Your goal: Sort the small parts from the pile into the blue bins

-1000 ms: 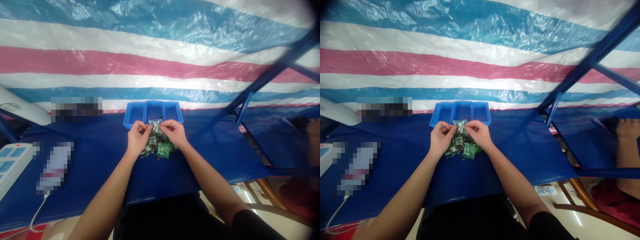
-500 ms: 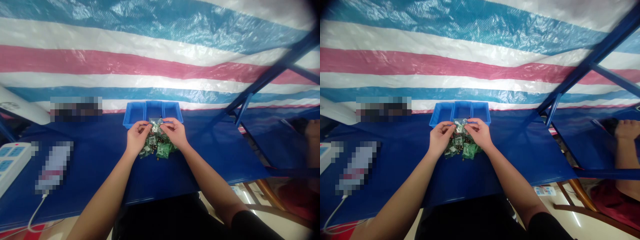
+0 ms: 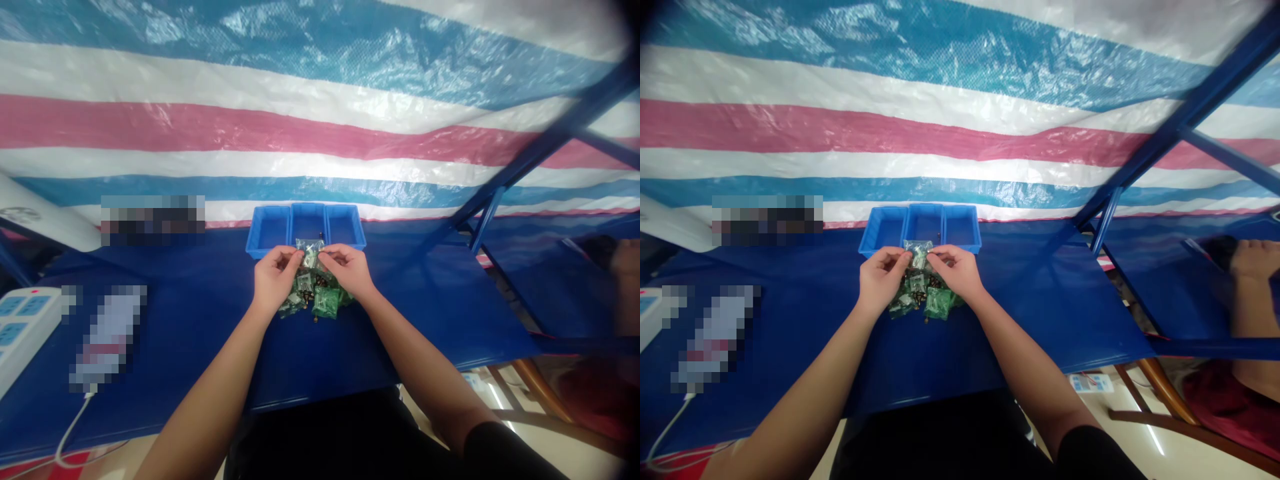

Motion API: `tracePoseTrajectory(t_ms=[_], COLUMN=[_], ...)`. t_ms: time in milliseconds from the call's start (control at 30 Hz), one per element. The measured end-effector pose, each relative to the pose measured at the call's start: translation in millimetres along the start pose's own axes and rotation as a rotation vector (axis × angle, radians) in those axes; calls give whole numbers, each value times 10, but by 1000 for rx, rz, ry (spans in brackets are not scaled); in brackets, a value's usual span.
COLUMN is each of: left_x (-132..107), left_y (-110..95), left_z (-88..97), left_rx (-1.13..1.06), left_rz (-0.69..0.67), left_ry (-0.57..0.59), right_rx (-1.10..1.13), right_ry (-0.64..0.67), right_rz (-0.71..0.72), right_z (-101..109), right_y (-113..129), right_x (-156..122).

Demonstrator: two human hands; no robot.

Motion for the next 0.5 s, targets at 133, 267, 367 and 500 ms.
tracePoseTrajectory(t_ms=[133,267,367,500], left_x=[-9,-13,-13,-4], left_y=[45,46,16,-62], left_z=[-28,-47,-39,21], left_rx=[-20,-27,20,124], left_rz=[33,38,16,-58], left_ry=[28,57,60,3], right_rx=[-22,-41,-56,-66], right_ry=[-18,-33,-47,-41], right_rz=[12,24,36,49], right_z=[14,24,36,35], right_y=[4,17,26,38], right_x=[3,0,5,10])
Point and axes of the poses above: each hand's wrist, its own x-axis towards the middle knuckle, its own z-axis out of the back of the hand, y = z × x, the point moved 8 cm from there along x, towards the middle knuckle, and after that the axes turned 7 degrees about -z, right-handed, at the moved point
